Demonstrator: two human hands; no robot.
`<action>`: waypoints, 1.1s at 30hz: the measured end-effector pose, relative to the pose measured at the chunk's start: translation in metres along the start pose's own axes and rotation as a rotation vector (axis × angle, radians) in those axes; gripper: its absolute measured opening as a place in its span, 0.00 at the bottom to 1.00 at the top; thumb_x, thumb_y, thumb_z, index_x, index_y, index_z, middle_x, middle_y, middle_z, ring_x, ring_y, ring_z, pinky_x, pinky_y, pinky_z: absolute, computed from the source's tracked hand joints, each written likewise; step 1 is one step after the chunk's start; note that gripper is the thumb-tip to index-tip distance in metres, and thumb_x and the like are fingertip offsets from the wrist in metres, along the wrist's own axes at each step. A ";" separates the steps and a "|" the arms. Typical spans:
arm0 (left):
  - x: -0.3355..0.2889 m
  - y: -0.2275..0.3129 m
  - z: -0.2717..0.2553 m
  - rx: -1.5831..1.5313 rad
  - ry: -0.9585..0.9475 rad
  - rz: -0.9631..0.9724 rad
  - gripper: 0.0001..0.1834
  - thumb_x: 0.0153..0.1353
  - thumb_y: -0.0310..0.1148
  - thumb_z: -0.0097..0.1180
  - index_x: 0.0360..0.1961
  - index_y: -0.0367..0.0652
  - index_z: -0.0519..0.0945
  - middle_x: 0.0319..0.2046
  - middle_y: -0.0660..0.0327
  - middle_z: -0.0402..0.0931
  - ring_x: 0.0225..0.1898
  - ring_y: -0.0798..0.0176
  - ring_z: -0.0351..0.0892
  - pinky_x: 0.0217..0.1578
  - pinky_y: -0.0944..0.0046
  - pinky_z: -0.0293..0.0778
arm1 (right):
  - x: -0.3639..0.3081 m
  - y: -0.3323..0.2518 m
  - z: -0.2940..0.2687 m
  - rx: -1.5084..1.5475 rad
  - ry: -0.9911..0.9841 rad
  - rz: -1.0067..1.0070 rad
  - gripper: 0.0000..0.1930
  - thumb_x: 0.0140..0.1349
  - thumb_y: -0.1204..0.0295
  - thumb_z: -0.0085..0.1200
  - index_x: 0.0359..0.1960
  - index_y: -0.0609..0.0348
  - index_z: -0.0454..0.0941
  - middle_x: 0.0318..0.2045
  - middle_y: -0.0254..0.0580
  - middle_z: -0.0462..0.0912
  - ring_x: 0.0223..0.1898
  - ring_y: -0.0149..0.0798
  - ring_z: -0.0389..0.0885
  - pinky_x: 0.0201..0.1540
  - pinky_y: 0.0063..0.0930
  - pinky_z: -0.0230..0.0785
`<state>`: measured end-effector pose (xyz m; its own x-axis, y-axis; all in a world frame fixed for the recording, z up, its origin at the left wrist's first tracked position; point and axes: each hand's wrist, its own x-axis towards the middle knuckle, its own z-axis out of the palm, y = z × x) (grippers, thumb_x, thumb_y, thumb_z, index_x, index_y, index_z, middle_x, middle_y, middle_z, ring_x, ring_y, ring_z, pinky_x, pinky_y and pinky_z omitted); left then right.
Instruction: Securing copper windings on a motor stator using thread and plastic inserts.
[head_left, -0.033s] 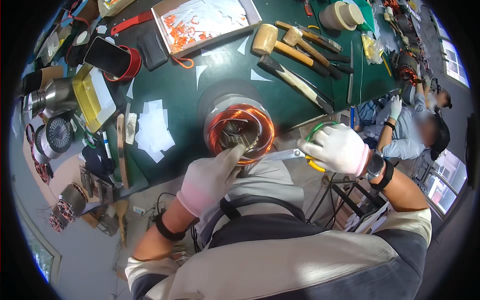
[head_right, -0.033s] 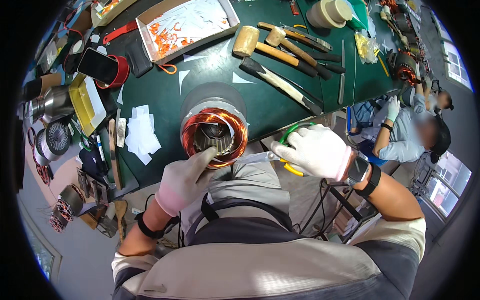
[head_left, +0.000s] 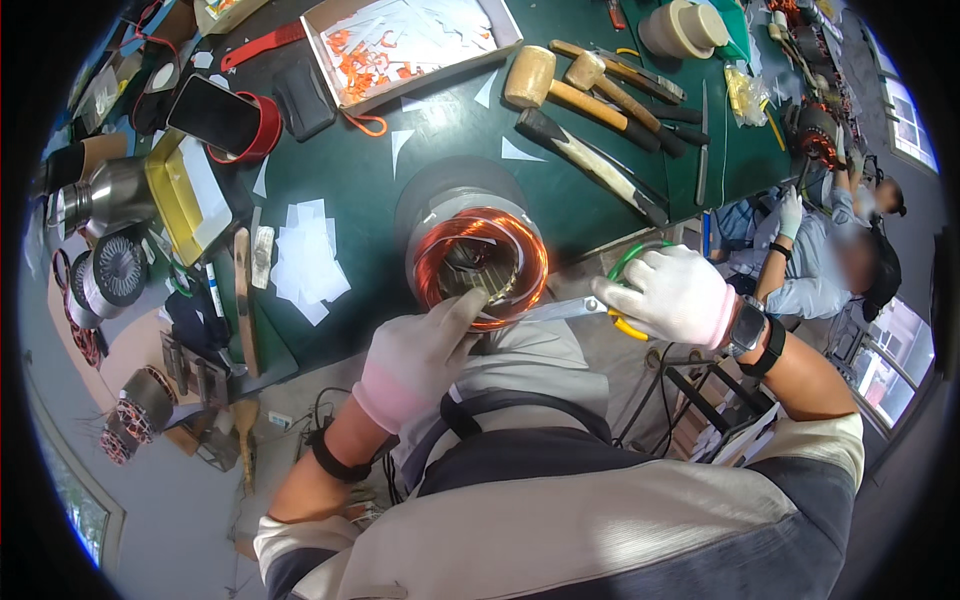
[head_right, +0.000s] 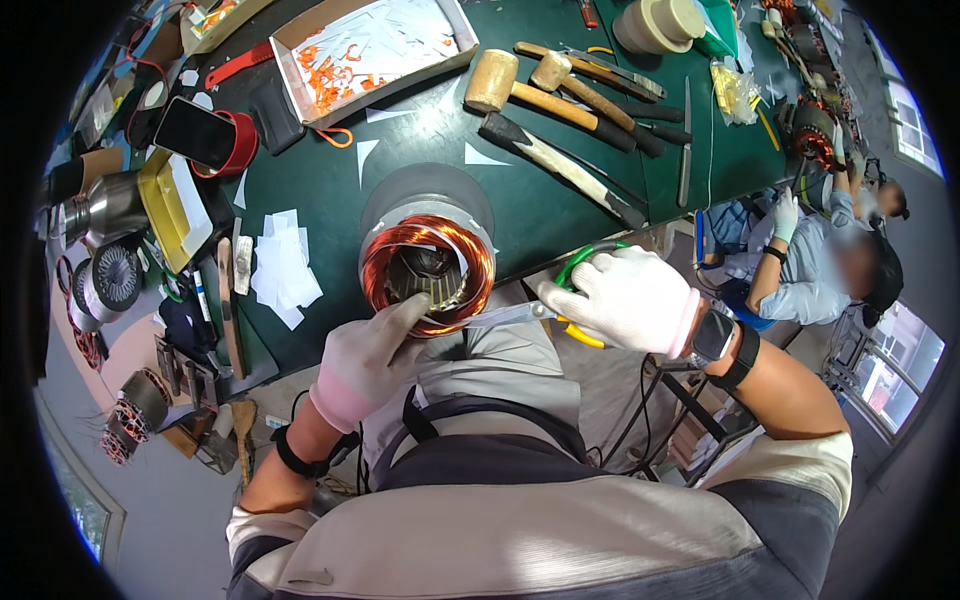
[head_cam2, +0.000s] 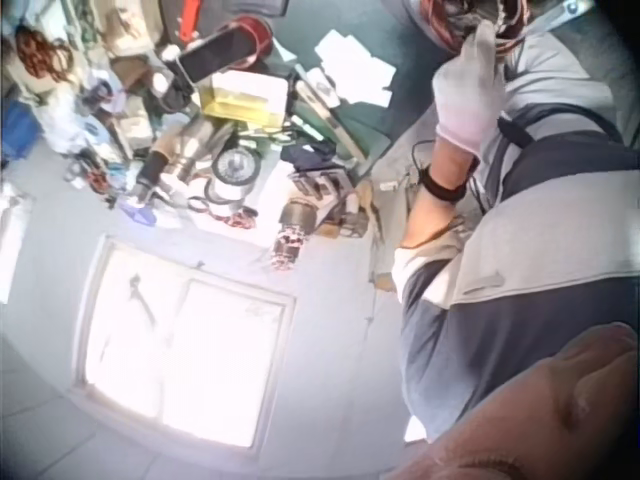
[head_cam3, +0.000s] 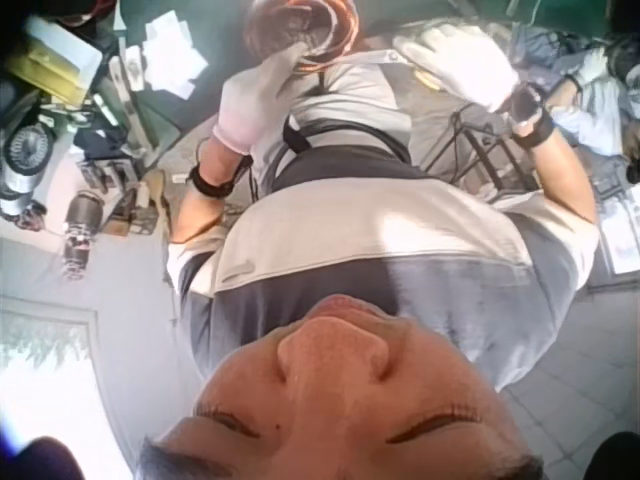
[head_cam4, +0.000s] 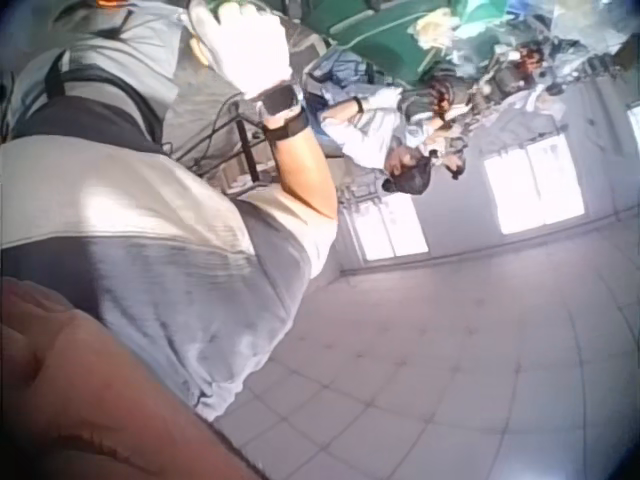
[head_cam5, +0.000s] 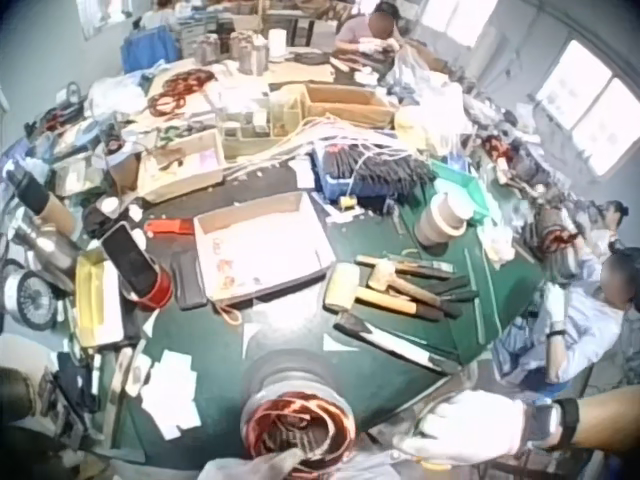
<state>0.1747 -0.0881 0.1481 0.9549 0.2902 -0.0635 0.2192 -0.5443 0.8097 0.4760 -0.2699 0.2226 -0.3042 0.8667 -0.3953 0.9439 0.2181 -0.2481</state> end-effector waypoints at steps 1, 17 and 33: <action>0.001 0.000 -0.003 -0.028 0.009 0.004 0.32 0.53 0.21 0.72 0.62 0.41 0.80 0.47 0.50 0.87 0.38 0.46 0.89 0.37 0.55 0.85 | 0.001 0.001 0.003 -0.012 0.008 -0.008 0.22 0.67 0.67 0.54 0.63 0.42 0.78 0.32 0.32 0.78 0.34 0.37 0.84 0.34 0.35 0.79; 0.008 -0.015 -0.014 0.003 -0.045 0.048 0.30 0.50 0.23 0.75 0.57 0.42 0.84 0.46 0.54 0.89 0.41 0.48 0.91 0.38 0.58 0.86 | 0.006 0.015 0.036 0.087 0.058 -0.111 0.23 0.68 0.67 0.55 0.66 0.41 0.77 0.30 0.36 0.78 0.30 0.41 0.84 0.30 0.35 0.80; 0.007 -0.017 -0.013 -0.068 -0.011 0.065 0.30 0.48 0.21 0.74 0.57 0.39 0.83 0.48 0.52 0.89 0.42 0.47 0.91 0.39 0.57 0.86 | 0.008 -0.008 0.038 0.236 0.074 -0.058 0.26 0.64 0.59 0.65 0.63 0.46 0.78 0.31 0.37 0.77 0.28 0.39 0.83 0.27 0.36 0.79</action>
<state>0.1752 -0.0663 0.1417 0.9688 0.2473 -0.0157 0.1431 -0.5067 0.8501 0.4612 -0.2820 0.1881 -0.3382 0.8883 -0.3107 0.8663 0.1649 -0.4715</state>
